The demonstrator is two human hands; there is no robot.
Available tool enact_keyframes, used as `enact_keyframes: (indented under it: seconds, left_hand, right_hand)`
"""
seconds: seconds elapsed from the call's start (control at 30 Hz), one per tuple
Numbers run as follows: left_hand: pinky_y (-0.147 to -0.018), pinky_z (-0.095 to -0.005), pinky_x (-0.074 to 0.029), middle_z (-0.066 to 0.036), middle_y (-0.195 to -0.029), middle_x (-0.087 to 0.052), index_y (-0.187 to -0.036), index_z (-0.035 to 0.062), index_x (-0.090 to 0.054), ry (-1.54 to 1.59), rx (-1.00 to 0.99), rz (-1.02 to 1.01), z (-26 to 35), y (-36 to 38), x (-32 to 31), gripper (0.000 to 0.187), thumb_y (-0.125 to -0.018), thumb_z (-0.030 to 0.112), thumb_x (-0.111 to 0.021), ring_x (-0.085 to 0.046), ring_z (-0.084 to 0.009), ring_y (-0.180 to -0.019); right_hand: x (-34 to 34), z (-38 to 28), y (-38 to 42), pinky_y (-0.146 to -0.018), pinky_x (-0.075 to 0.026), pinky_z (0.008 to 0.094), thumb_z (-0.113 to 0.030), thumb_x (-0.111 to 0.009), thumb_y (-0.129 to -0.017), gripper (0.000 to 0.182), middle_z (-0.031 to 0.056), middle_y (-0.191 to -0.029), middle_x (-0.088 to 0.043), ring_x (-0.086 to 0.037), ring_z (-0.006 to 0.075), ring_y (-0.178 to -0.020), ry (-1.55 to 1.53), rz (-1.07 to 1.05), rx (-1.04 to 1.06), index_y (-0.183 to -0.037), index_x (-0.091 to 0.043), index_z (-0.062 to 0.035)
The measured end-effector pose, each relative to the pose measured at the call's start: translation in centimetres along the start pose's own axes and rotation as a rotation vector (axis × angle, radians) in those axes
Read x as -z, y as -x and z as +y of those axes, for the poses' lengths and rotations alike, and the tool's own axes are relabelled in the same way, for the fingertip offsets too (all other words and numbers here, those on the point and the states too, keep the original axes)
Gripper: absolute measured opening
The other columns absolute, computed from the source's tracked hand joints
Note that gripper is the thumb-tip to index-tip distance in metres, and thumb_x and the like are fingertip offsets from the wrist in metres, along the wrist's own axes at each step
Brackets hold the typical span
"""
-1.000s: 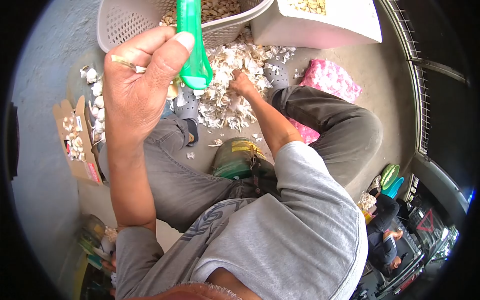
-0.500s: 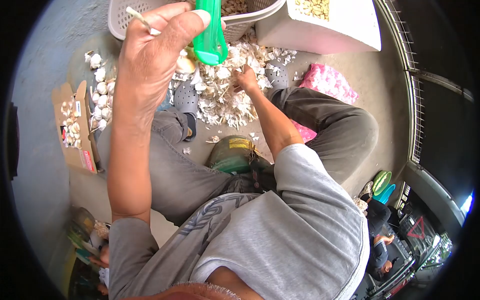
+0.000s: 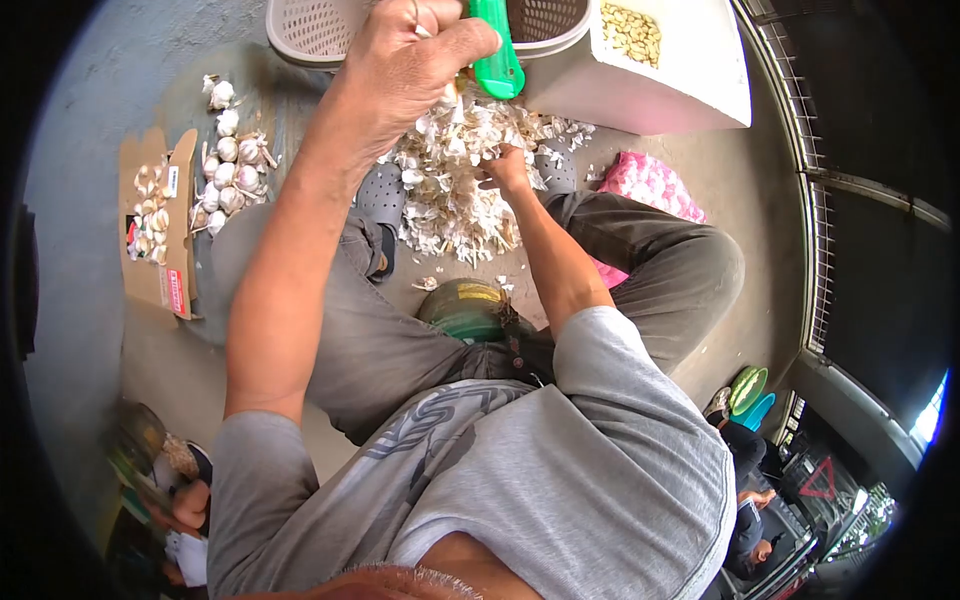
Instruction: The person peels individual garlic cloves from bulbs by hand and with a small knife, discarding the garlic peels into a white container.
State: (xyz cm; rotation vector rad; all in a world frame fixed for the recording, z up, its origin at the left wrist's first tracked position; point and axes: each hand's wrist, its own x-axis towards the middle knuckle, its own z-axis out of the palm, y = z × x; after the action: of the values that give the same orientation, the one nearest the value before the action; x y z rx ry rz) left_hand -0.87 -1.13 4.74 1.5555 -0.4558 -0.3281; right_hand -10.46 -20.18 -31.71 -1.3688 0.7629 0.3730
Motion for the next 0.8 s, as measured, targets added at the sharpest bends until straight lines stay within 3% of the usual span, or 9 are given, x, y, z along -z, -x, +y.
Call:
enact_keyframes:
  seconds: [0.2, 0.23, 0.33, 0.37, 0.57, 0.8]
  left_hand:
    - [-0.05, -0.0286, -0.041, -0.002, -0.053, -0.052, -0.068, -0.0004, -0.066, -0.021, 0.016, 0.028, 0.6, 0.2, 0.2, 0.036, -0.083, 0.032, -0.069, -0.05, -0.0075, -0.052]
    - [-0.05, -0.0289, -0.041, -0.002, -0.052, -0.051, -0.068, -0.0001, -0.066, -0.03, 0.002, 0.042, 0.7, 0.3, 0.2, 0.036, -0.083, 0.032, -0.069, -0.05, -0.0077, -0.052]
    - [-0.051, -0.0307, -0.043, -0.002, -0.052, -0.052, -0.067, 0.0006, -0.065, -0.006, -0.029, 0.032, 0.9, 0.3, 0.5, 0.037, -0.083, 0.033, -0.069, -0.05, -0.0084, -0.052]
    - [-0.052, -0.0314, -0.043, -0.002, -0.053, -0.052, -0.067, 0.0008, -0.064, 0.009, -0.036, 0.021, 0.9, 0.4, 0.7, 0.037, -0.083, 0.034, -0.069, -0.05, -0.0087, -0.053]
    - [-0.054, -0.0341, -0.045, -0.005, -0.053, -0.052, -0.067, 0.0004, -0.062, -0.078, -0.089, 0.076, 1.1, 0.6, 0.8, 0.037, -0.083, 0.034, -0.068, -0.051, -0.0112, -0.052]
    - [-0.056, -0.0342, -0.049, -0.007, -0.054, -0.057, -0.07, 0.0009, -0.067, -0.105, -0.092, 0.054, 0.9, 0.5, 0.8, 0.04, -0.085, 0.038, -0.07, -0.057, -0.0138, -0.053]
  right_hand:
    - [-1.0, -2.0, 1.0, -0.044, -0.061, 0.0408, -0.004, -0.078, -0.087, 0.037, 0.0137, -0.087, -0.064, -0.071, 0.0278, -0.066, 0.15, -0.005, 0.056, -0.114, -0.053, -0.0003]
    - [-1.1, -2.3, 1.2, -0.045, -0.061, 0.0421, -0.004, -0.076, -0.088, 0.045, 0.0161, -0.089, -0.065, -0.069, 0.0279, -0.062, 0.15, -0.05, 0.041, -0.12, -0.047, 0.005]
    - [-1.1, -2.2, 0.7, -0.05, -0.063, 0.0452, -0.007, -0.073, -0.091, 0.042, 0.0199, -0.099, -0.065, -0.071, 0.0311, -0.067, 0.001, -0.07, -0.015, -0.121, -0.047, 0.0078]
    - [-0.9, -1.9, 0.6, -0.058, -0.064, 0.0493, -0.009, -0.069, -0.094, 0.039, 0.0233, -0.104, -0.062, -0.071, 0.0354, -0.072, -0.158, -0.09, -0.024, -0.12, -0.047, 0.0092]
    - [-0.3, -0.9, -0.3, -0.067, -0.065, 0.054, 0.002, -0.06, -0.095, 0.029, 0.021, -0.101, -0.059, -0.071, 0.0386, -0.077, -0.248, -0.149, -0.081, -0.12, -0.047, 0.0083]
    - [-1.0, -0.8, 0.1, -0.069, -0.065, 0.0538, 0.01, -0.056, -0.091, 0.026, 0.0198, -0.104, -0.061, -0.07, 0.0376, -0.08, -0.324, 0.003, -0.061, -0.115, -0.047, 0.0072]
